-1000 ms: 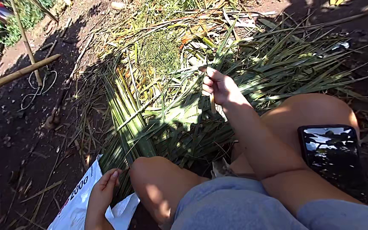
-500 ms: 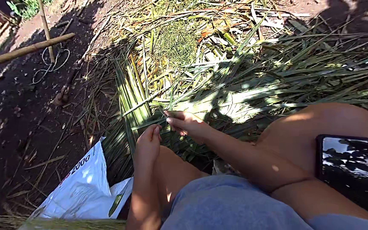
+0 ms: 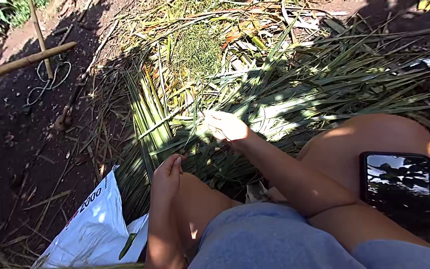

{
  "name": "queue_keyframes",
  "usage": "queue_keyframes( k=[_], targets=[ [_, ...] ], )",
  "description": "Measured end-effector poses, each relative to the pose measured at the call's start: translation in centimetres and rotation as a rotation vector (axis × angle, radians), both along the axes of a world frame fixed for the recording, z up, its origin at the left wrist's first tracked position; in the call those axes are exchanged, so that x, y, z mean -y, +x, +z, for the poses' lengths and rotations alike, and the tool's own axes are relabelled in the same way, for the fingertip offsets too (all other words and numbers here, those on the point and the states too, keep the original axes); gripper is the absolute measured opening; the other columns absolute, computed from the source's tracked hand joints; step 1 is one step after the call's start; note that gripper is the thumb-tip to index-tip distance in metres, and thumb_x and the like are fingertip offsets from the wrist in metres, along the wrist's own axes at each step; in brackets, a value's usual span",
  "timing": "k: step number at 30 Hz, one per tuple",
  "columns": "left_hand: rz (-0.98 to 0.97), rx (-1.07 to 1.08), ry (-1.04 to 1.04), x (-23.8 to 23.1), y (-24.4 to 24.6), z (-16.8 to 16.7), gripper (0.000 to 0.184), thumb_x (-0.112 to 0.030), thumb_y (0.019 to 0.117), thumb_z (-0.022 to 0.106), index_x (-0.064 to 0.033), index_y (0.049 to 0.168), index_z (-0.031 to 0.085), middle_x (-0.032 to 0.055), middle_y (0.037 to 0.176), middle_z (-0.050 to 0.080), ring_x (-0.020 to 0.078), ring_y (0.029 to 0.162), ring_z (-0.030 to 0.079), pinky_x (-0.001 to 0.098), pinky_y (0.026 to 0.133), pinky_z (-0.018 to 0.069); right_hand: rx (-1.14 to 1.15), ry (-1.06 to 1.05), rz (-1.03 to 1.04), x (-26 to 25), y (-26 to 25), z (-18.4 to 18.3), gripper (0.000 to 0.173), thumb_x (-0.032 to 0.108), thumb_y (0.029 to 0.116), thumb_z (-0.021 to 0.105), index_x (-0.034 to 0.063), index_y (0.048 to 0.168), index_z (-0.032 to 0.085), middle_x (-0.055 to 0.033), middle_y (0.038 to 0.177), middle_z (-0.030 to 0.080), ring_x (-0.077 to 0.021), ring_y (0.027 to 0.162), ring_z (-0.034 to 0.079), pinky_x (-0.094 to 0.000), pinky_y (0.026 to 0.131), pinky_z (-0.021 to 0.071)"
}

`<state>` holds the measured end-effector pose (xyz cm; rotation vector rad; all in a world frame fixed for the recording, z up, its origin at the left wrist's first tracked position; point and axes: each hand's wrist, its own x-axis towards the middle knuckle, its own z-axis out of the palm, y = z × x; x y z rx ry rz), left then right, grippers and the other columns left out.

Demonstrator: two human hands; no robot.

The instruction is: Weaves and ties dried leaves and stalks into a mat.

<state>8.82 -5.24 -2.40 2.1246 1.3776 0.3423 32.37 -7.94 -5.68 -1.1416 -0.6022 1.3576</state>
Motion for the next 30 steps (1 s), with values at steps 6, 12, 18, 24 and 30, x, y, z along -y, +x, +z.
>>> queue_keyframes(
  k=[6, 12, 18, 24, 30],
  targets=[
    [-0.086, -0.018, 0.037, -1.3, -5.2, -0.3, 0.031, -0.023, 0.1058, 0.047, -0.0082, 0.107, 0.074, -0.0083, 0.073, 0.061, -0.0013, 0.066, 0.055, 0.021, 0.067, 0.0468, -0.028, -0.027, -0.216, -0.7, 3.8, -0.7, 0.024, 0.019, 0.1093, 0.049, 0.0042, 0.126, 0.057, 0.0044, 0.067, 0.048, -0.0018, 0.046, 0.041, -0.016, 0.043, 0.0384],
    [-0.064, 0.034, -0.009, -2.4, -12.9, 0.3, 0.03, -0.023, 0.1024, 0.049, -0.0051, 0.103, 0.073, -0.013, 0.069, 0.058, -0.0079, 0.06, 0.05, 0.0114, 0.061, 0.0423, -0.09, 0.001, -0.301, -0.5, 6.6, -1.5, 0.017, 0.019, 0.1098, 0.047, 0.0095, 0.121, 0.055, 0.0059, 0.065, 0.046, -0.0019, 0.045, 0.041, -0.0163, 0.042, 0.039],
    [0.028, 0.043, -0.152, -3.0, -21.2, 1.6, 0.025, -0.02, 0.1019, 0.051, -0.0079, 0.105, 0.073, -0.0167, 0.07, 0.059, -0.0086, 0.059, 0.049, 0.0113, 0.057, 0.0411, -0.137, -0.02, -0.376, -0.6, 8.4, -2.3, 0.012, 0.019, 0.1099, 0.045, 0.0116, 0.114, 0.053, 0.0067, 0.062, 0.043, -0.0014, 0.043, 0.038, -0.0163, 0.04, 0.0371],
    [0.265, -0.047, -0.148, -2.7, -29.6, 4.1, 0.026, -0.018, 0.1047, 0.048, -0.0018, 0.112, 0.067, -0.0139, 0.07, 0.056, -0.0077, 0.052, 0.042, 0.0115, 0.051, 0.0361, -0.158, -0.015, -0.669, -0.2, 11.2, -3.7, 0.022, 0.024, 0.1105, 0.045, 0.014, 0.126, 0.056, 0.006, 0.07, 0.053, -0.0025, 0.049, 0.048, -0.0175, 0.045, 0.0443],
    [0.376, 0.288, 0.365, -2.9, -20.4, 6.5, 0.029, -0.019, 0.1061, 0.047, 0.0034, 0.117, 0.061, -0.0126, 0.077, 0.061, -0.0088, 0.06, 0.053, 0.0104, 0.056, 0.0451, -0.422, -0.129, -0.579, -1.4, 10.3, -6.4, 0.034, 0.046, 0.1081, 0.044, 0.0163, 0.098, 0.056, 0.0095, 0.062, 0.053, 0.001, 0.042, 0.041, -0.0152, 0.04, 0.0373]
  ],
)
